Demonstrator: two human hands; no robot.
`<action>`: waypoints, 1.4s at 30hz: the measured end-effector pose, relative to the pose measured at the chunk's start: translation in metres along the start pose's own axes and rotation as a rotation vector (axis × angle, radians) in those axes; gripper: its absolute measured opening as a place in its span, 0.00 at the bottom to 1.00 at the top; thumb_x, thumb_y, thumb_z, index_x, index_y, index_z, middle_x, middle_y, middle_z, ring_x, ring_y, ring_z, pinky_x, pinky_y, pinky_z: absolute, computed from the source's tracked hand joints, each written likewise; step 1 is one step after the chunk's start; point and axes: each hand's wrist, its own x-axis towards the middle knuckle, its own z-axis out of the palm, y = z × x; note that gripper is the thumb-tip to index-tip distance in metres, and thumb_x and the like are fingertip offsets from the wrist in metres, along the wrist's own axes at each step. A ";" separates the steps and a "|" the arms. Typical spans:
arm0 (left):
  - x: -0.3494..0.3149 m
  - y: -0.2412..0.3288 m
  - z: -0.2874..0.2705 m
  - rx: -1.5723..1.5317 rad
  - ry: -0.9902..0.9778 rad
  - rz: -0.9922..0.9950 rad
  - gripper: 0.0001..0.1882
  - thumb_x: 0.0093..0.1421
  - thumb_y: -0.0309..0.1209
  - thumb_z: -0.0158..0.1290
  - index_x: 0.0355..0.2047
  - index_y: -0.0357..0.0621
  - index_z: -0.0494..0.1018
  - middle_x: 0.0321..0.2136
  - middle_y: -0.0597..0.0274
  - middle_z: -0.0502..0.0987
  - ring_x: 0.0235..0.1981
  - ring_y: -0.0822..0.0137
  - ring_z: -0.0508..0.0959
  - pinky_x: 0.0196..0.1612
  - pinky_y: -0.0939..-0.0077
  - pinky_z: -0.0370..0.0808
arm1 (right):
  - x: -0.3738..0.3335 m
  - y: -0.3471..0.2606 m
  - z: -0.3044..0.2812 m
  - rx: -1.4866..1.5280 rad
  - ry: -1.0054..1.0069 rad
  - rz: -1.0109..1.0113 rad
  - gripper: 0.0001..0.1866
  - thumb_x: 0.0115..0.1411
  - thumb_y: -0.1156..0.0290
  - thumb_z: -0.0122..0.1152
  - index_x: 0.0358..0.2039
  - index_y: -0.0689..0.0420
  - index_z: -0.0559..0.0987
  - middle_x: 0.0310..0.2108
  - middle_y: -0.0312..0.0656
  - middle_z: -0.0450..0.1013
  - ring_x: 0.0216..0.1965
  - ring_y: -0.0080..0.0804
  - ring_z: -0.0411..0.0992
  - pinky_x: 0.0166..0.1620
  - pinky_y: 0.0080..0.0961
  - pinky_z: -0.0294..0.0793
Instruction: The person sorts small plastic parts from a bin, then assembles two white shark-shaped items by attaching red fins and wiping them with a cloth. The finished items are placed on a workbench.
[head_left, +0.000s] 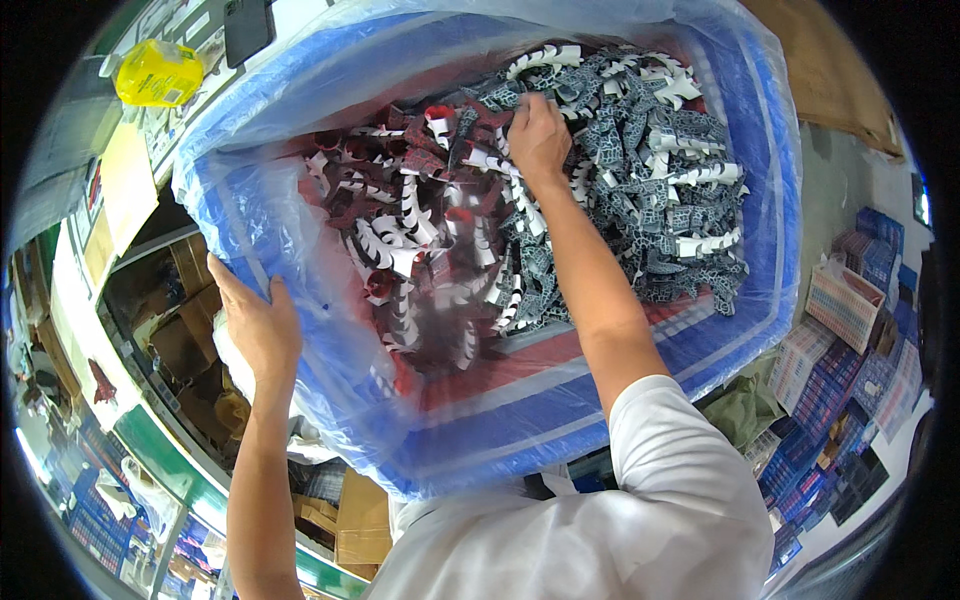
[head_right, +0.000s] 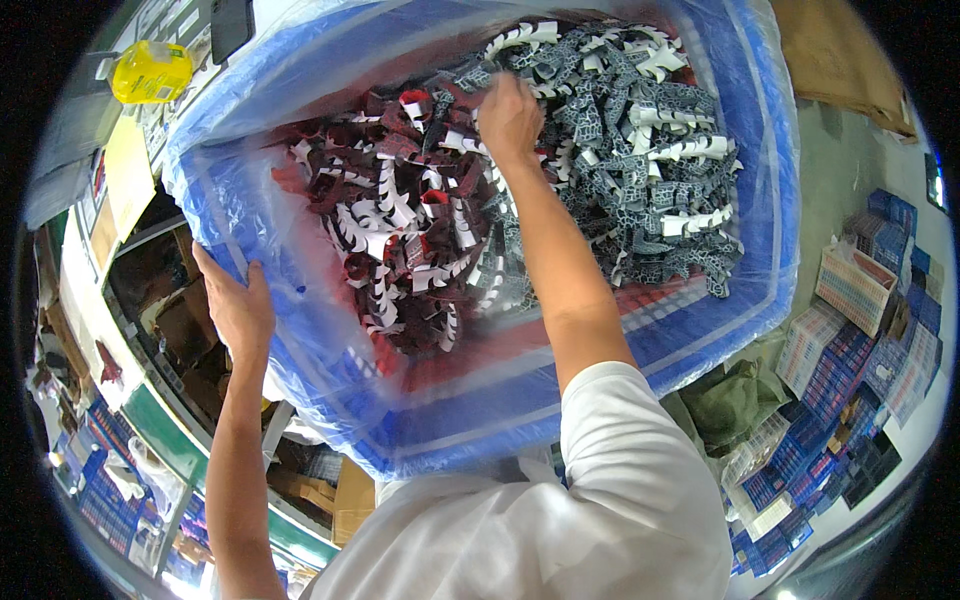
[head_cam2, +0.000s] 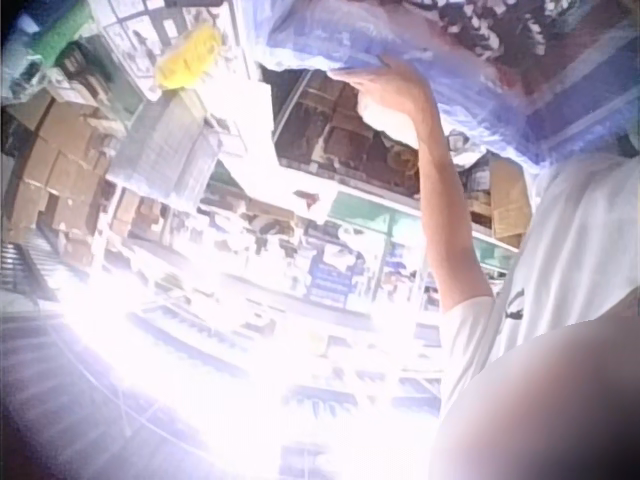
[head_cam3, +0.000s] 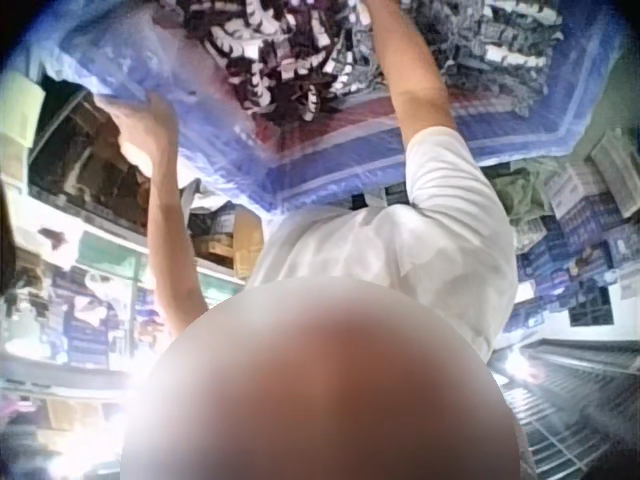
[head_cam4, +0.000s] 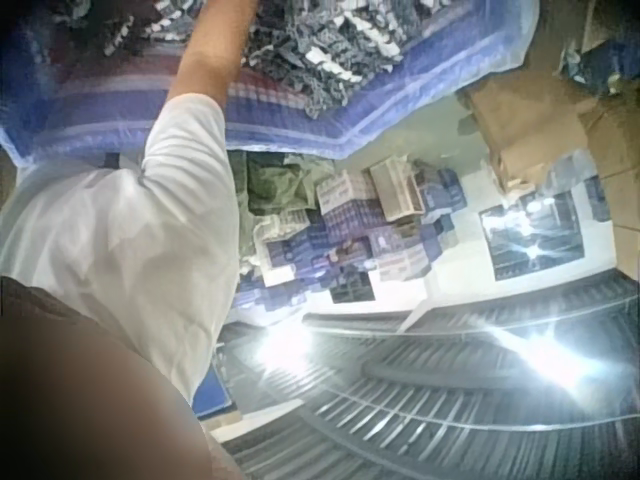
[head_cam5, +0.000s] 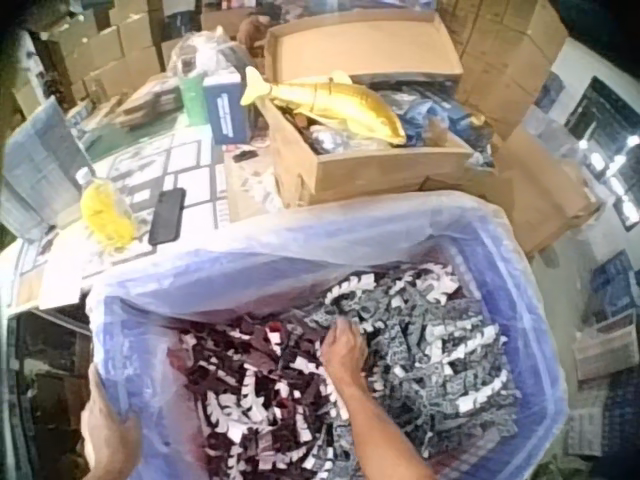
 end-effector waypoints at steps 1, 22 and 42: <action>0.000 -0.001 0.000 0.008 0.008 0.011 0.46 0.62 0.28 0.56 0.74 0.33 0.44 0.67 0.29 0.63 0.63 0.33 0.70 0.64 0.52 0.69 | 0.009 -0.006 -0.001 0.004 0.005 -0.036 0.18 0.62 0.66 0.60 0.53 0.51 0.80 0.43 0.51 0.78 0.48 0.56 0.78 0.49 0.50 0.78; -0.001 0.003 -0.004 -0.053 -0.018 -0.030 0.46 0.63 0.28 0.56 0.75 0.35 0.43 0.66 0.29 0.64 0.60 0.32 0.73 0.59 0.50 0.73 | 0.056 0.003 -0.236 -0.457 0.473 -0.070 0.30 0.63 0.55 0.66 0.59 0.62 0.77 0.48 0.57 0.80 0.53 0.51 0.77 0.59 0.41 0.73; 0.000 0.001 -0.001 0.021 -0.009 -0.032 0.45 0.63 0.28 0.56 0.74 0.35 0.44 0.64 0.28 0.67 0.58 0.33 0.74 0.59 0.49 0.73 | 0.118 -0.016 0.037 -0.416 -0.786 -0.247 0.22 0.63 0.51 0.62 0.49 0.52 0.86 0.51 0.49 0.81 0.54 0.51 0.78 0.58 0.44 0.76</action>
